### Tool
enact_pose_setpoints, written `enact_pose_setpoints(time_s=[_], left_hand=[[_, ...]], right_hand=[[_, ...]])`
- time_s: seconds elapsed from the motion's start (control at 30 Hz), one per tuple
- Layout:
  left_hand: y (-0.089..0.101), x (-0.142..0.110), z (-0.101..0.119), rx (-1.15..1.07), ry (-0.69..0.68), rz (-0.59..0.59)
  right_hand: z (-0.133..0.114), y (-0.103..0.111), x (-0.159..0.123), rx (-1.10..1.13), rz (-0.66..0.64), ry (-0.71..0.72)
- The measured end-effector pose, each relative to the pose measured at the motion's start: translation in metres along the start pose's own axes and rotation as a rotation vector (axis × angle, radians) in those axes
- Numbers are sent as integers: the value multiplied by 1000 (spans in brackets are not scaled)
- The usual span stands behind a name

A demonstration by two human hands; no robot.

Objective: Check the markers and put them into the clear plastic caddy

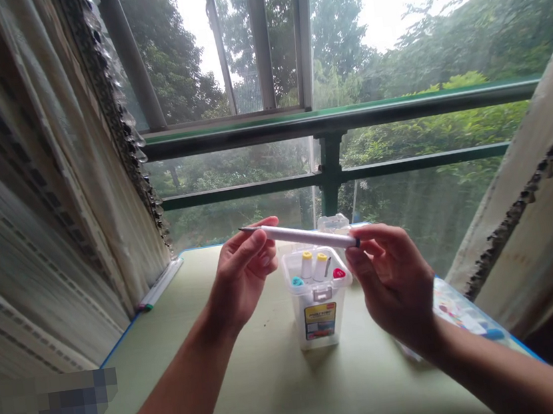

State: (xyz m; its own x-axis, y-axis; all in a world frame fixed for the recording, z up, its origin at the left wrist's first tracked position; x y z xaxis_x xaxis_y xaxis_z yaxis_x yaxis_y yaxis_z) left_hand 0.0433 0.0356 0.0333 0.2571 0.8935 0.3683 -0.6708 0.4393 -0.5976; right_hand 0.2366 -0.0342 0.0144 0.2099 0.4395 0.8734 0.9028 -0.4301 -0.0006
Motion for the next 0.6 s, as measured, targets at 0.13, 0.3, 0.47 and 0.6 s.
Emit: enact_pose_setpoints(time_s=[0.13, 0.3, 0.47, 0.6], left_hand=[[-1, 1, -1, -15, 3, 1], [3, 3, -2, -95, 21, 57], [17, 9, -2, -289, 88, 226], [22, 10, -2, -402, 154, 290]], right_hand=[[-1, 1, 0, -6, 6, 2], [-1, 0, 0, 13, -32, 16], [-3, 1, -3, 28, -83, 9], [-5, 1, -5, -1, -113, 35]])
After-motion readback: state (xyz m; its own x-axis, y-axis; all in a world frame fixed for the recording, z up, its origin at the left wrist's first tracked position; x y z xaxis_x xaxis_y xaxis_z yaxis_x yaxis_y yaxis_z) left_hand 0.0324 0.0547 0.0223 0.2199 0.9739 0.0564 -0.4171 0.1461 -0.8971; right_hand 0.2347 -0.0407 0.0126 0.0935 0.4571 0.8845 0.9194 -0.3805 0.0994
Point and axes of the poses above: each hand's wrist, its own x-axis towards the middle knuckle, its own y-axis out of the back of the hand, z = x × y, the point moved 5 cm from there along x, towards the middle knuckle, and after that the axes turned 6 degrees about -x, right-handed, at the moved point
